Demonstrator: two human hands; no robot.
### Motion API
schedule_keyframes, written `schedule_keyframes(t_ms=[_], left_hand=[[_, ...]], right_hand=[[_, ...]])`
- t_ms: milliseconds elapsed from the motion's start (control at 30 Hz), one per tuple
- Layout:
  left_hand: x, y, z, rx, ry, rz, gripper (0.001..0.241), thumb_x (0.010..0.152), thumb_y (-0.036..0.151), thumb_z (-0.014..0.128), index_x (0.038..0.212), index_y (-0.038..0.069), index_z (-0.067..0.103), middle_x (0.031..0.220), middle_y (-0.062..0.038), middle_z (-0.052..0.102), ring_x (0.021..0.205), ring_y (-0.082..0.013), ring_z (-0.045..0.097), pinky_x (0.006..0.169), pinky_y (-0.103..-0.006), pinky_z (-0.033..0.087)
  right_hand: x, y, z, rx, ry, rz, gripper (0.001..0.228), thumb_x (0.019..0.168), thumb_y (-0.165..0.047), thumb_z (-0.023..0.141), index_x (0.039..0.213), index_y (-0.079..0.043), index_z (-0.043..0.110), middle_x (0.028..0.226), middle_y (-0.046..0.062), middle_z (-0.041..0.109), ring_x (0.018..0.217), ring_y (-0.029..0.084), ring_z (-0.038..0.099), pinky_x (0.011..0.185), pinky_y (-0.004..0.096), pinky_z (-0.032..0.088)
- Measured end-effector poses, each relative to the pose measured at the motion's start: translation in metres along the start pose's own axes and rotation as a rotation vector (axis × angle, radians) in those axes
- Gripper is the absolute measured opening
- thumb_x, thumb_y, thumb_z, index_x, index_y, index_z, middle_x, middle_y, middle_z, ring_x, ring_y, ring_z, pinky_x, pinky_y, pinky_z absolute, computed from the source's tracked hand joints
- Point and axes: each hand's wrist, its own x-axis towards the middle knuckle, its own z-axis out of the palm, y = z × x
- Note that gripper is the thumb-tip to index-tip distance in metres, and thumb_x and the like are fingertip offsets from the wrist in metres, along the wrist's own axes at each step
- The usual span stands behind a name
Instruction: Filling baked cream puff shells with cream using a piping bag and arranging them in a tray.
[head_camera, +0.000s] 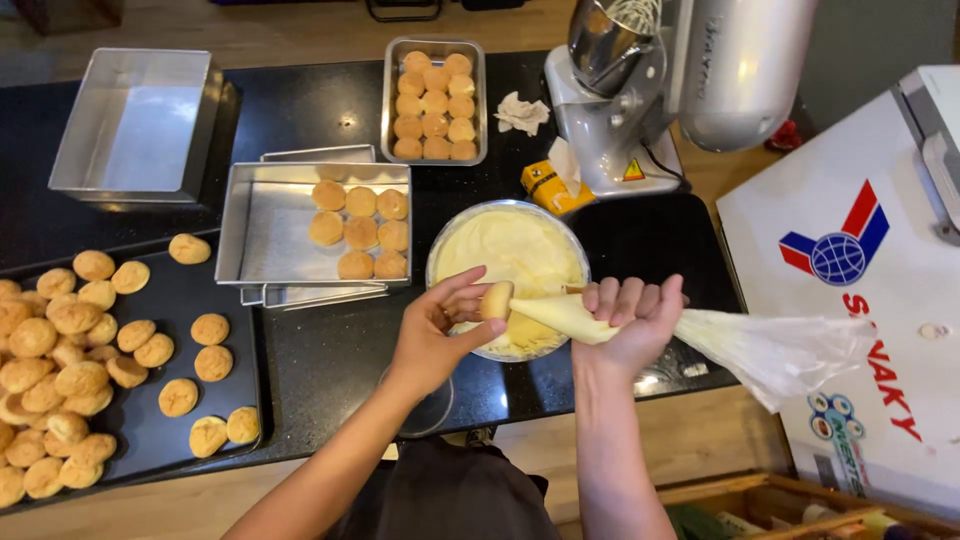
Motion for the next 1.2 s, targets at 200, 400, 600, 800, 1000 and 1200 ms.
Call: schedule_keyframes(t_ms=[200, 400, 600, 800, 1000, 1200], left_hand=[[0.003, -0.005, -0.003, -0.043, -0.013, -0.067, 0.075, 0.069, -0.002, 0.091, 0.138, 0.004, 0.062, 0.115, -0.01, 0.077, 0.095, -0.0106, 0.072, 0.086, -0.0226, 0.059], [0.006, 0.0, -0.003, -0.023, -0.044, -0.061, 0.078, 0.067, -0.004, 0.092, 0.138, 0.003, 0.061, 0.116, -0.013, 0.077, 0.098, -0.0151, 0.074, 0.087, -0.0254, 0.06], [0.008, 0.003, -0.001, 0.069, -0.059, -0.04, 0.078, 0.068, -0.004, 0.09, 0.14, 0.003, 0.06, 0.118, -0.013, 0.076, 0.102, -0.0154, 0.072, 0.089, -0.0267, 0.059], [0.007, 0.001, 0.001, 0.112, -0.05, -0.019, 0.078, 0.066, -0.003, 0.093, 0.138, 0.003, 0.061, 0.115, -0.014, 0.077, 0.1, -0.0163, 0.073, 0.088, -0.0259, 0.059], [0.012, -0.018, -0.011, 0.062, -0.065, -0.043, 0.08, 0.065, -0.007, 0.091, 0.138, 0.003, 0.061, 0.113, -0.013, 0.077, 0.097, -0.0167, 0.074, 0.085, -0.0261, 0.06], [0.012, -0.001, -0.001, 0.39, -0.191, -0.058, 0.079, 0.067, -0.004, 0.087, 0.14, 0.004, 0.059, 0.113, -0.015, 0.077, 0.102, -0.0267, 0.075, 0.089, -0.0357, 0.059]], right_hand=[[0.005, 0.006, -0.003, -0.082, 0.07, -0.029, 0.063, 0.101, -0.043, 0.055, 0.05, -0.024, 0.024, 0.038, 0.0, 0.02, 0.029, 0.016, 0.028, 0.039, 0.027, 0.034], [0.006, 0.006, -0.006, -0.021, 0.097, -0.004, 0.062, 0.1, -0.041, 0.057, 0.05, -0.024, 0.024, 0.037, 0.0, 0.019, 0.028, 0.016, 0.027, 0.037, 0.027, 0.033], [-0.005, 0.003, -0.001, -0.006, 0.132, -0.058, 0.06, 0.101, -0.041, 0.056, 0.052, -0.025, 0.026, 0.038, -0.002, 0.023, 0.03, 0.015, 0.032, 0.041, 0.025, 0.037], [-0.014, 0.0, -0.005, 0.015, 0.131, -0.07, 0.06, 0.102, -0.04, 0.056, 0.051, -0.024, 0.028, 0.039, -0.002, 0.025, 0.031, 0.014, 0.033, 0.043, 0.025, 0.038], [-0.008, -0.012, -0.026, 0.027, 0.207, -0.087, 0.059, 0.1, -0.045, 0.057, 0.053, -0.025, 0.028, 0.04, -0.003, 0.024, 0.033, 0.014, 0.032, 0.044, 0.026, 0.037], [-0.001, -0.034, -0.036, 0.041, 0.274, -0.157, 0.056, 0.1, -0.04, 0.056, 0.055, -0.023, 0.028, 0.042, -0.002, 0.023, 0.035, 0.015, 0.031, 0.046, 0.026, 0.036]])
